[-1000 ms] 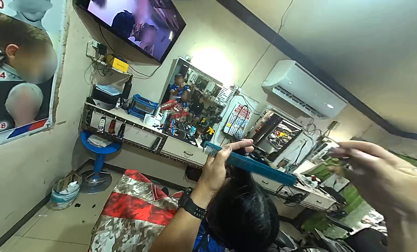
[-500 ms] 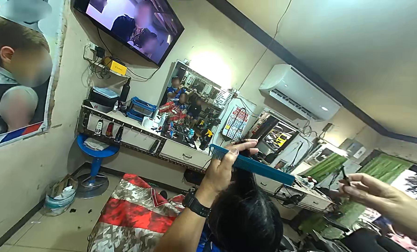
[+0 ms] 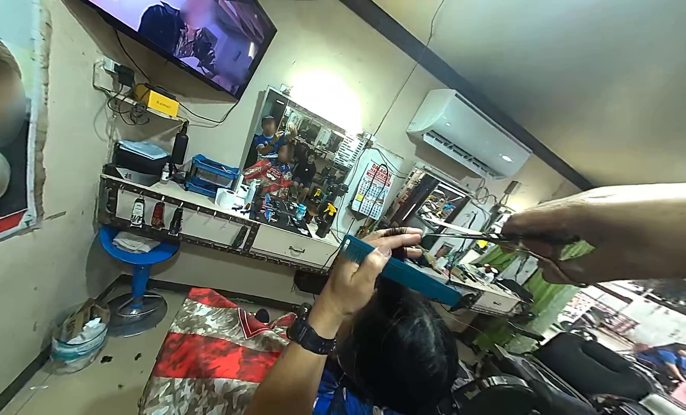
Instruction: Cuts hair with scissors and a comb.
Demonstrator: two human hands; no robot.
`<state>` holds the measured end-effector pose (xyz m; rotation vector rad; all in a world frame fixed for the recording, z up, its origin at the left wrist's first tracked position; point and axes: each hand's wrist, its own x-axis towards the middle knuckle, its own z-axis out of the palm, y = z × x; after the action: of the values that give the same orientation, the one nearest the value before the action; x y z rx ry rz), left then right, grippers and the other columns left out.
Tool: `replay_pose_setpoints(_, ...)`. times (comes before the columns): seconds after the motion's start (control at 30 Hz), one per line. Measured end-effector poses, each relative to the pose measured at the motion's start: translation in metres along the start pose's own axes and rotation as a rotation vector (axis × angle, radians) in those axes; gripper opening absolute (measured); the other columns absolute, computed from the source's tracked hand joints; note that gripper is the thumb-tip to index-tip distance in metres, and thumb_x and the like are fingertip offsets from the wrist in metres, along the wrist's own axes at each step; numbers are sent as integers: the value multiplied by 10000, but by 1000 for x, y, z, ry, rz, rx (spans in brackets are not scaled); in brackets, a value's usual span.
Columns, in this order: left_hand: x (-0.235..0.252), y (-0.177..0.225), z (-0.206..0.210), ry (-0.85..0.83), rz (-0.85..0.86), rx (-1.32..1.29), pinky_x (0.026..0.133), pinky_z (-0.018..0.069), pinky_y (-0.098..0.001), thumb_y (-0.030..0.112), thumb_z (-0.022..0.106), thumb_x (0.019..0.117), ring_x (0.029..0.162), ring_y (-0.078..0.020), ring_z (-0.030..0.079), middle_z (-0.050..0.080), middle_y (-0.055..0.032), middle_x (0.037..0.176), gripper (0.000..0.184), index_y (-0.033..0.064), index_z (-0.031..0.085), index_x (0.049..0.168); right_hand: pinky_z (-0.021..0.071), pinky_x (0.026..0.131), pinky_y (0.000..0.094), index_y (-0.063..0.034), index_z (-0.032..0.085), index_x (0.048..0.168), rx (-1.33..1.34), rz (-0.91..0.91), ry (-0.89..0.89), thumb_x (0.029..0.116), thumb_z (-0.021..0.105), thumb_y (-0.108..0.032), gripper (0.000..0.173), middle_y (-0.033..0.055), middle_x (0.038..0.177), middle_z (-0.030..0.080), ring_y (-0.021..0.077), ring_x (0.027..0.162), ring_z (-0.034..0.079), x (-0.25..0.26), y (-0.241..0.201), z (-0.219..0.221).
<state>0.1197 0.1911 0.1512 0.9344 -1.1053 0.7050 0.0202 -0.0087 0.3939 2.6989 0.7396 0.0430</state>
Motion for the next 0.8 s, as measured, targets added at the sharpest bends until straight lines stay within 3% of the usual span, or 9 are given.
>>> replay_pose_setpoints(0.07, -1, 2, 1, -44, 2, 19, 1098, 500, -417, 260, 300, 1085, 1194, -247, 658, 677, -204, 1277, 529, -96, 657, 1245, 471, 623, 321, -42, 658, 992, -3, 243, -135, 890, 705, 35, 136, 61, 729, 586, 159, 645, 559, -2, -62, -18)
replay_pose_setpoints(0.1, -2, 2, 2, -66, 3, 27, 1090, 510, -417, 268, 302, 1087, 1192, -249, 661, 674, -208, 1281, 534, -99, 656, 1246, 475, 620, 309, -40, 657, 987, -23, 226, -163, 885, 721, 31, 140, 60, 729, 582, 157, 648, 562, -1, -65, -21)
replay_pose_setpoints(0.2, -2, 4, 3, -115, 8, 45, 1089, 510, -416, 287, 316, 1092, 1198, -240, 659, 684, -197, 1274, 535, -98, 653, 1246, 476, 555, 249, -244, 690, 1014, -105, -23, -150, 853, 805, -222, 199, -90, 697, 607, 35, 603, 563, 11, -5, -7)
replay_pose_setpoints(0.43, -3, 6, 8, -156, 27, 118, 1101, 490, -409, 197, 330, 1072, 1210, -222, 647, 712, -170, 1223, 469, -72, 681, 1229, 489, 592, 284, -259, 696, 1055, -132, 47, -216, 891, 785, -203, 194, -84, 715, 614, 51, 632, 571, 17, -9, -2)
replay_pose_setpoints(0.5, -3, 7, 8, -171, 11, 130, 1091, 503, -402, 195, 330, 1073, 1197, -212, 654, 713, -161, 1223, 466, -65, 681, 1233, 477, 655, 322, -184, 725, 1059, -158, 170, -238, 902, 751, -76, 192, -19, 742, 624, 109, 669, 581, 15, -38, -5)
replay_pose_setpoints(0.57, -3, 7, 9, -179, 13, 152, 1088, 504, -400, 195, 332, 1072, 1195, -209, 656, 714, -155, 1227, 466, -61, 685, 1237, 497, 617, 305, -136, 712, 1051, -186, 74, -196, 904, 740, -69, 164, 3, 764, 650, 116, 663, 601, 9, -42, -6)
replay_pose_setpoints(0.63, -4, 6, 9, -173, 23, 161, 1080, 510, -398, 188, 334, 1072, 1184, -209, 665, 724, -155, 1208, 461, -65, 684, 1233, 479, 747, 368, -50, 668, 1156, -165, 143, -256, 941, 675, 6, 223, 86, 896, 635, 194, 788, 582, 3, -71, -18)
replay_pose_setpoints(0.67, -4, 7, 9, -170, 24, 158, 1077, 511, -393, 181, 338, 1072, 1178, -204, 666, 726, -153, 1200, 454, -65, 685, 1230, 475, 746, 369, -60, 671, 1160, -168, 139, -251, 941, 666, 13, 231, 81, 900, 639, 193, 792, 582, 4, -72, -18)
replay_pose_setpoints(0.8, -4, 9, 9, -164, 7, 143, 1054, 528, -389, 168, 346, 1066, 1145, -189, 682, 733, -146, 1189, 442, -58, 689, 1228, 518, 570, 271, -246, 704, 1002, -212, -89, -110, 932, 728, -153, 119, -93, 768, 661, 42, 637, 604, 18, -6, 5)
